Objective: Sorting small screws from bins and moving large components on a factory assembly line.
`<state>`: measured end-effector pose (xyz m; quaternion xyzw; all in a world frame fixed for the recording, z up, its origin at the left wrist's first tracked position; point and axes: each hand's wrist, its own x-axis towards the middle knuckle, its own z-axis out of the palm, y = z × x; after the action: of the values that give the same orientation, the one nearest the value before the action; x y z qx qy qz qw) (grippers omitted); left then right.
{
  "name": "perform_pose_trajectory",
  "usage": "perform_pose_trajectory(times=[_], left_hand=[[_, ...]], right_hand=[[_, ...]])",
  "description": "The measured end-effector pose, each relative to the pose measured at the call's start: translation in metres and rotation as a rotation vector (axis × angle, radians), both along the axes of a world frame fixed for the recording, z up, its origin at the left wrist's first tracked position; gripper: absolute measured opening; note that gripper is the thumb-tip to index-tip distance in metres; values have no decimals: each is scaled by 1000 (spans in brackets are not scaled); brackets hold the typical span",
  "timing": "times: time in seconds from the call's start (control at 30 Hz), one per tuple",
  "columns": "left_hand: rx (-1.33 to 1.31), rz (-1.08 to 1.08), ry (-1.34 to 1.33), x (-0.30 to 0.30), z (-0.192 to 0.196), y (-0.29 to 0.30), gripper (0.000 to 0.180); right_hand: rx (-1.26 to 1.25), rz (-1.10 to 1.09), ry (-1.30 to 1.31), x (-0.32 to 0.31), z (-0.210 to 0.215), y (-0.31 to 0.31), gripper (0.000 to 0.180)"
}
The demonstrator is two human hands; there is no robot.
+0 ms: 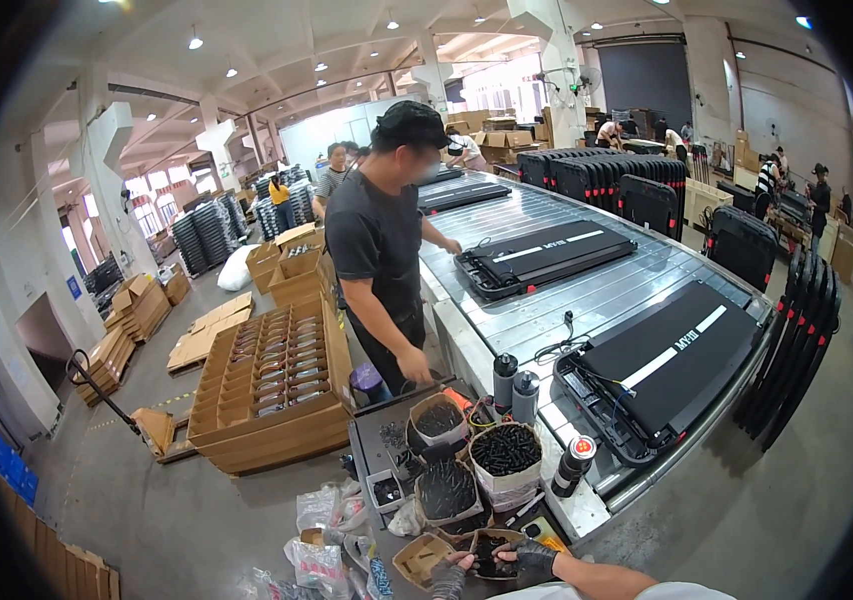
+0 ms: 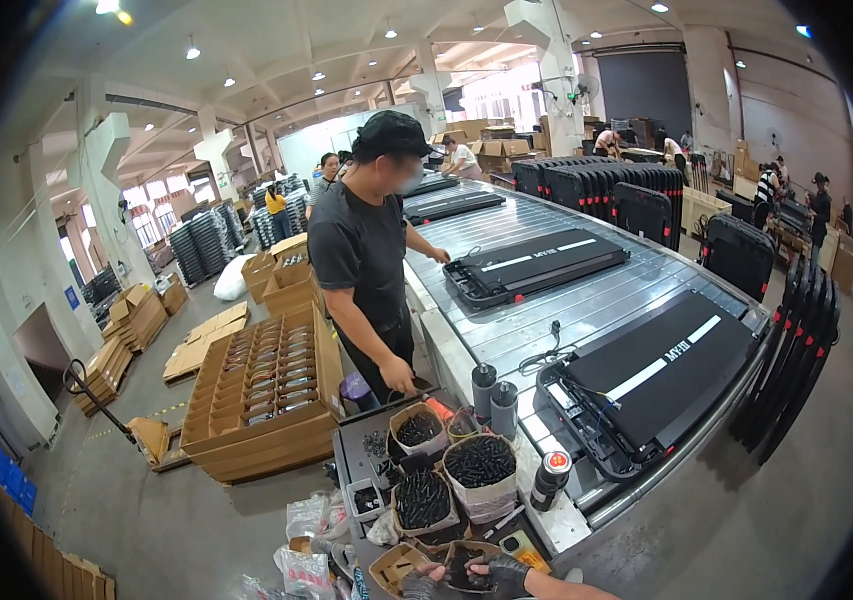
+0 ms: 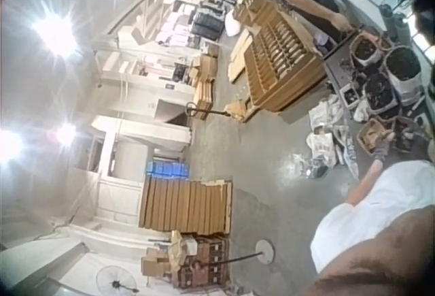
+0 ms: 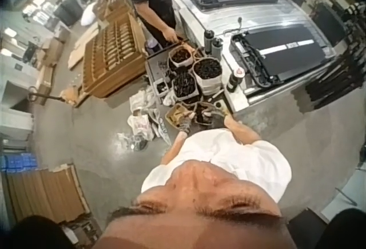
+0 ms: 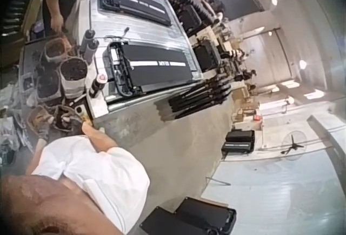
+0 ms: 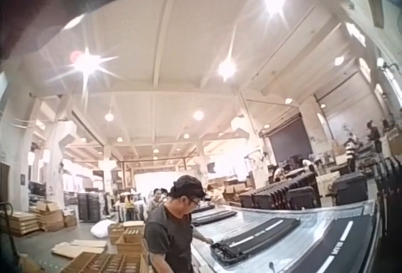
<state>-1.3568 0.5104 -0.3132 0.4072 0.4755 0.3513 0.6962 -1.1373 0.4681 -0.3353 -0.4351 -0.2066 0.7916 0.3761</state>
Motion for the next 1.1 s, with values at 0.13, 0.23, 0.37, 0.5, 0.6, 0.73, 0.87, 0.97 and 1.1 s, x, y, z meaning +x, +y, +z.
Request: perform_pose_trajectory(times=[0.13, 0.23, 0.37, 0.5, 0.6, 0.73, 0.87, 0.97, 1.1], left_hand=[[10, 76, 138, 0, -8, 10, 17], [-53, 162, 47, 13, -35, 7, 30], [8, 162, 56, 19, -30, 6, 16], [90, 95, 268, 14, -70, 14, 27], [120, 129, 197, 20, -65, 8, 31], [50, 132, 201, 24, -57, 9, 33], [-91, 251, 155, 32, -70, 4, 29], [-139, 307, 51, 32, -79, 1, 29], [-36, 277, 178, 31, -60, -2, 29]], right_hand=[[58, -35, 41, -12, 8, 7, 32], [41, -98, 52, -15, 6, 5, 33], [58, -192, -8, -14, 11, 3, 32], [-64, -253, 105, -22, 39, -5, 28], [-119, -226, 71, -21, 18, -2, 30], [-72, -186, 43, -23, 24, 0, 30], [205, -247, -210, -35, 28, -1, 28], [261, -302, -283, -41, 34, -1, 26], [248, -221, -381, -37, 24, -1, 28]])
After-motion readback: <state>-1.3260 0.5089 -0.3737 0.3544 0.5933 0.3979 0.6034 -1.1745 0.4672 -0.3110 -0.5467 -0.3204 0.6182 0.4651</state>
